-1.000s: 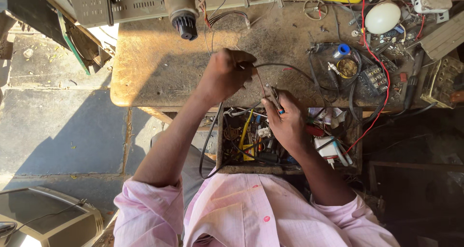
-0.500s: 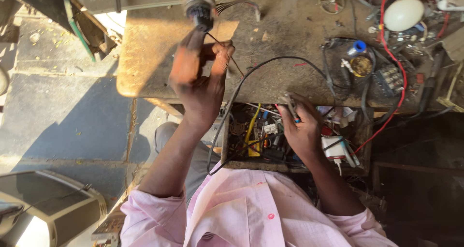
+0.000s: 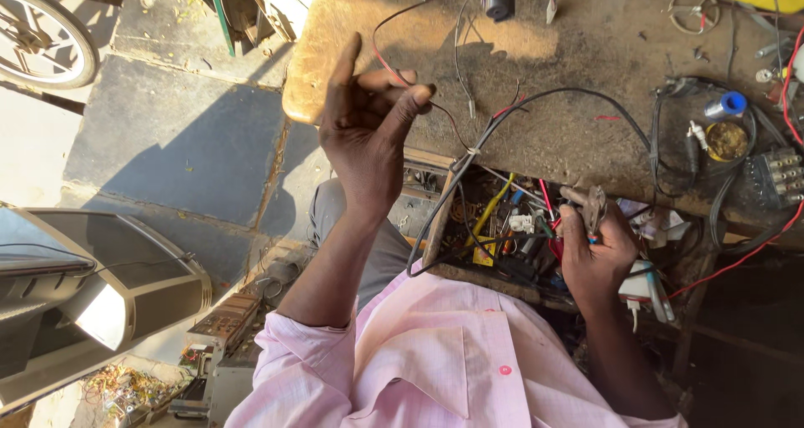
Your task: The person strips the insulation from several wires using pliers and twists the exposed ends. They then connect the wires to a white plastic connector and insert the connector into the back of a CRT television chassis.
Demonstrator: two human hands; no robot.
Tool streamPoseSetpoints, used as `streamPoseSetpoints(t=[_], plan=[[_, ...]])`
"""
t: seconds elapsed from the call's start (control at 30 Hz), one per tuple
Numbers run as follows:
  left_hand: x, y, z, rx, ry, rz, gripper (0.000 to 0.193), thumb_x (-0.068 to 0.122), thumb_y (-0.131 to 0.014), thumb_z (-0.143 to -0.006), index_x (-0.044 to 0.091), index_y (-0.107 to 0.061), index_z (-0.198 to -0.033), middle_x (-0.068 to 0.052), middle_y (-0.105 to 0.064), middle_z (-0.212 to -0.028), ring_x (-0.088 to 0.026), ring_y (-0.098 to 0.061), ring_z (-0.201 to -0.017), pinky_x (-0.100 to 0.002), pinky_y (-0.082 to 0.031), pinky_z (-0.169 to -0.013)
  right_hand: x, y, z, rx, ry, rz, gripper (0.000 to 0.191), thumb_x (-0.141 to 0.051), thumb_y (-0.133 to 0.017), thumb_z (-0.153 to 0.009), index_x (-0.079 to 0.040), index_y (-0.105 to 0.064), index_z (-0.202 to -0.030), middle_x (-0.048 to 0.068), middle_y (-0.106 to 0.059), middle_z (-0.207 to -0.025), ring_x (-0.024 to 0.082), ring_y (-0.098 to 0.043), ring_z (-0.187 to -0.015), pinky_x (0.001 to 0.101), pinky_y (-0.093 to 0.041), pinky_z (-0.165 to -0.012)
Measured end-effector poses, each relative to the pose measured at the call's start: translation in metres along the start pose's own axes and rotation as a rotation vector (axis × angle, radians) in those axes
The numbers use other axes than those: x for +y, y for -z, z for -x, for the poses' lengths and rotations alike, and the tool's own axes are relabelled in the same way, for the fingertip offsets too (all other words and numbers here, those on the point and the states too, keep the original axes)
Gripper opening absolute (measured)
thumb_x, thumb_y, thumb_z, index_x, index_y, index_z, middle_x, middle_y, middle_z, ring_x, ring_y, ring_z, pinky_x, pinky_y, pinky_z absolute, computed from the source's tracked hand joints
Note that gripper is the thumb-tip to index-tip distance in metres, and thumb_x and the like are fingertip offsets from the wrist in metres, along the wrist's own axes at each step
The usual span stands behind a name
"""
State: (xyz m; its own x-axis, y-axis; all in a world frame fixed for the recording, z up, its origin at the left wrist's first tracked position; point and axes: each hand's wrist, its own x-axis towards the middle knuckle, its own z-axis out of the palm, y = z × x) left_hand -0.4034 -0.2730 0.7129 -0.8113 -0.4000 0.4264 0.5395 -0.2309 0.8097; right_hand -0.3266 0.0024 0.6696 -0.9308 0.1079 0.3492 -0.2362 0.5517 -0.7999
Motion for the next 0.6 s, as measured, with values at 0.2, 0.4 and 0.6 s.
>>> streamPoseSetpoints(t=[0.2,0.4,0.6], plan=[[-0.005,-0.014,0.03,-0.001,0.249,0.222,0.071,-0.005,-0.08,-0.093,-0.005,-0.043,-0.154,-0.014,-0.07,-0.107,-0.02,-0.075,-0.097,-0.037,-0.067,-0.089,-0.012,-0.013,0.004,-0.154,-0.039,-0.274,0.022,0.003,-0.068,-0.101,0.003,-0.068,-0.123,0.005,-0.071,-0.095,0.008,-0.063,-0.075,0.0257,-0.053,-0.07],[-0.008,-0.025,0.041,0.021,0.356,0.186,0.071,-0.004,-0.08,-0.091,-0.008,-0.044,-0.152,-0.012,-0.068,-0.105,-0.019,-0.074,-0.095,-0.035,-0.067,-0.085,-0.023,-0.022,0.004,-0.247,-0.111,-0.578,0.028,0.004,-0.071,-0.099,0.003,-0.064,-0.127,0.008,-0.066,-0.097,0.013,-0.066,-0.08,0.0302,-0.056,-0.07],[-0.013,-0.028,0.04,0.035,0.364,0.228,0.07,-0.004,-0.081,-0.091,-0.009,-0.045,-0.15,-0.012,-0.069,-0.105,-0.019,-0.073,-0.094,-0.034,-0.066,-0.086,-0.024,-0.02,0.007,-0.264,-0.155,-0.747,0.03,0.003,-0.071,-0.099,0.002,-0.063,-0.128,0.009,-0.068,-0.092,0.015,-0.065,-0.077,0.0316,-0.054,-0.07]])
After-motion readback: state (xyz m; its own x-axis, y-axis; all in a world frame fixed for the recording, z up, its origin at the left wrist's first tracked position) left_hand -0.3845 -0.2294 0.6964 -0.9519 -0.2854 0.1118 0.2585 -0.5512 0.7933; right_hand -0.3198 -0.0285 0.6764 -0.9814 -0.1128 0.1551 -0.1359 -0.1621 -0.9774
